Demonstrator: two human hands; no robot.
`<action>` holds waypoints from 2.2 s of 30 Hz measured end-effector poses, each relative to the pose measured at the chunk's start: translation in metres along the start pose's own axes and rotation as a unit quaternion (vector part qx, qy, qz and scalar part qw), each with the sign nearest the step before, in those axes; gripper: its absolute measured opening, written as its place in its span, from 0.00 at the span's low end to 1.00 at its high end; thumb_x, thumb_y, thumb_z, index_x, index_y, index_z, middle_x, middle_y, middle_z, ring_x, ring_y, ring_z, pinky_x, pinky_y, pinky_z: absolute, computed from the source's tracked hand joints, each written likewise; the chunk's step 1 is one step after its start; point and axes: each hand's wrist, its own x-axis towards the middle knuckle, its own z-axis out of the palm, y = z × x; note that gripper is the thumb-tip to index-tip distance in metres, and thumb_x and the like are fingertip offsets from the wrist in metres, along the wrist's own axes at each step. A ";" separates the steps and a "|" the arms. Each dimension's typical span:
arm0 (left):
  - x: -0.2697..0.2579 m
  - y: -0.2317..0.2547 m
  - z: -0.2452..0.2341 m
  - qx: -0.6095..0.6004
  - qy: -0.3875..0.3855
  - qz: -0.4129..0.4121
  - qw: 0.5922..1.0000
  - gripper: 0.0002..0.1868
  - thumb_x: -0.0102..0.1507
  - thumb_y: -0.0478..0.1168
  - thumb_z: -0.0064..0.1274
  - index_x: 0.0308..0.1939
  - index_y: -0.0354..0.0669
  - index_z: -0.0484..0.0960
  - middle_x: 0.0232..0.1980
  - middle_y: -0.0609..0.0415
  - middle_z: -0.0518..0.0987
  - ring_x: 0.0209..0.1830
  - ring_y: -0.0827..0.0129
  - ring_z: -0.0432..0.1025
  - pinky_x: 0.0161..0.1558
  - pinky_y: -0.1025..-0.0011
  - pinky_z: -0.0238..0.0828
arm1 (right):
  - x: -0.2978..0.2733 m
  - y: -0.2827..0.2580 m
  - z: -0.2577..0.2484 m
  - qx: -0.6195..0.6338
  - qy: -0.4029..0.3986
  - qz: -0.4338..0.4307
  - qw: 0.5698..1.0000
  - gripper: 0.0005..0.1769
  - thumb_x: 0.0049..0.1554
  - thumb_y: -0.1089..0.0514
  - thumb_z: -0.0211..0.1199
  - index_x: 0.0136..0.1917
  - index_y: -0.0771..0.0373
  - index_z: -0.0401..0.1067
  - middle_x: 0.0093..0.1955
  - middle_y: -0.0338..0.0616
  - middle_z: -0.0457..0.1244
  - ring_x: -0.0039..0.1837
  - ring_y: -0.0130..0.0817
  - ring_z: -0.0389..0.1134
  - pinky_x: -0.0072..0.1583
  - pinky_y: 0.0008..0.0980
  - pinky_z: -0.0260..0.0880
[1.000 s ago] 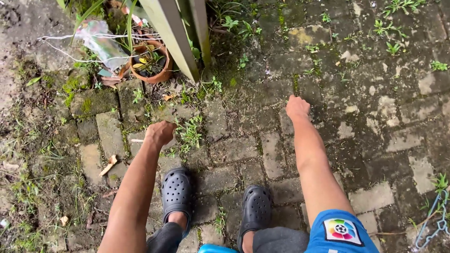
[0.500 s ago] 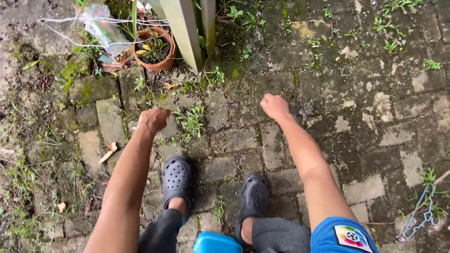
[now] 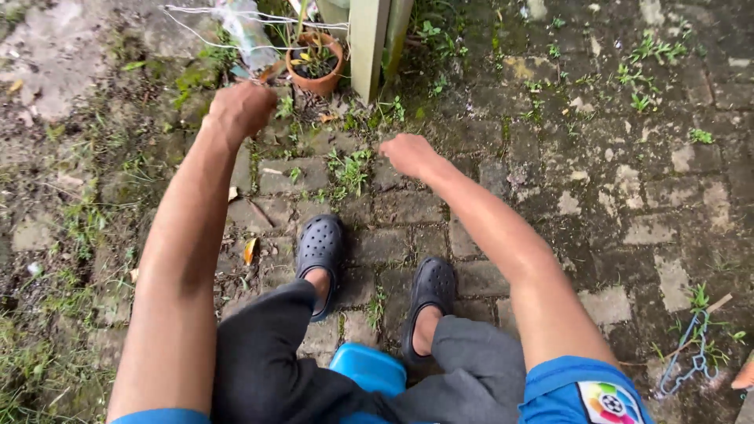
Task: Pulling small weeds and grass from between paving bricks in an outdoor backyard area.
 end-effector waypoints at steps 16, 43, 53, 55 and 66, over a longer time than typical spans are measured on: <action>-0.113 0.056 -0.098 0.064 -0.075 -0.018 0.995 0.10 0.75 0.40 0.46 0.47 0.39 0.80 0.34 0.52 0.81 0.25 0.73 0.72 0.28 0.73 0.75 | -0.150 -0.056 -0.165 0.044 0.155 0.203 0.966 0.13 0.72 0.67 0.48 0.62 0.73 0.73 0.47 0.63 0.69 0.37 0.40 0.73 0.40 0.30 0.81; -0.174 0.036 -0.022 0.293 -0.064 0.018 0.954 0.54 0.65 0.31 0.56 0.83 0.67 0.36 0.84 0.40 0.41 0.20 0.79 0.71 0.66 0.34 0.64 | -0.100 -0.028 -0.070 -0.053 0.048 0.143 0.987 0.18 0.60 0.81 0.43 0.50 0.62 0.65 0.39 0.48 0.57 0.34 0.39 0.54 0.36 0.43 0.58; -0.119 0.042 -0.050 0.199 -0.021 -0.026 0.979 0.16 0.74 0.43 0.53 0.30 0.49 0.76 0.22 0.64 0.63 0.19 0.77 0.50 0.28 0.73 0.58 | -0.108 -0.008 -0.067 -0.141 0.151 0.072 0.976 0.09 0.62 0.67 0.55 0.38 0.64 0.67 0.37 0.44 0.59 0.35 0.39 0.61 0.34 0.38 0.65; -0.095 0.036 -0.052 0.148 -0.023 -0.063 0.987 0.11 0.73 0.41 0.54 0.35 0.47 0.78 0.25 0.62 0.66 0.20 0.75 0.53 0.32 0.70 0.66 | -0.106 -0.001 -0.067 -0.147 0.154 0.053 0.976 0.06 0.61 0.69 0.58 0.43 0.62 0.64 0.42 0.43 0.57 0.39 0.39 0.58 0.35 0.38 0.60; 0.062 0.034 0.135 0.142 -0.128 -0.057 0.980 0.15 0.68 0.47 0.46 0.51 0.54 0.88 0.51 0.57 0.86 0.54 0.60 0.80 0.51 0.47 0.73 | -0.028 0.133 -0.057 -0.110 0.156 0.170 0.967 0.05 0.62 0.53 0.66 0.49 0.48 0.82 0.46 0.47 0.74 0.53 0.52 0.75 0.58 0.48 0.77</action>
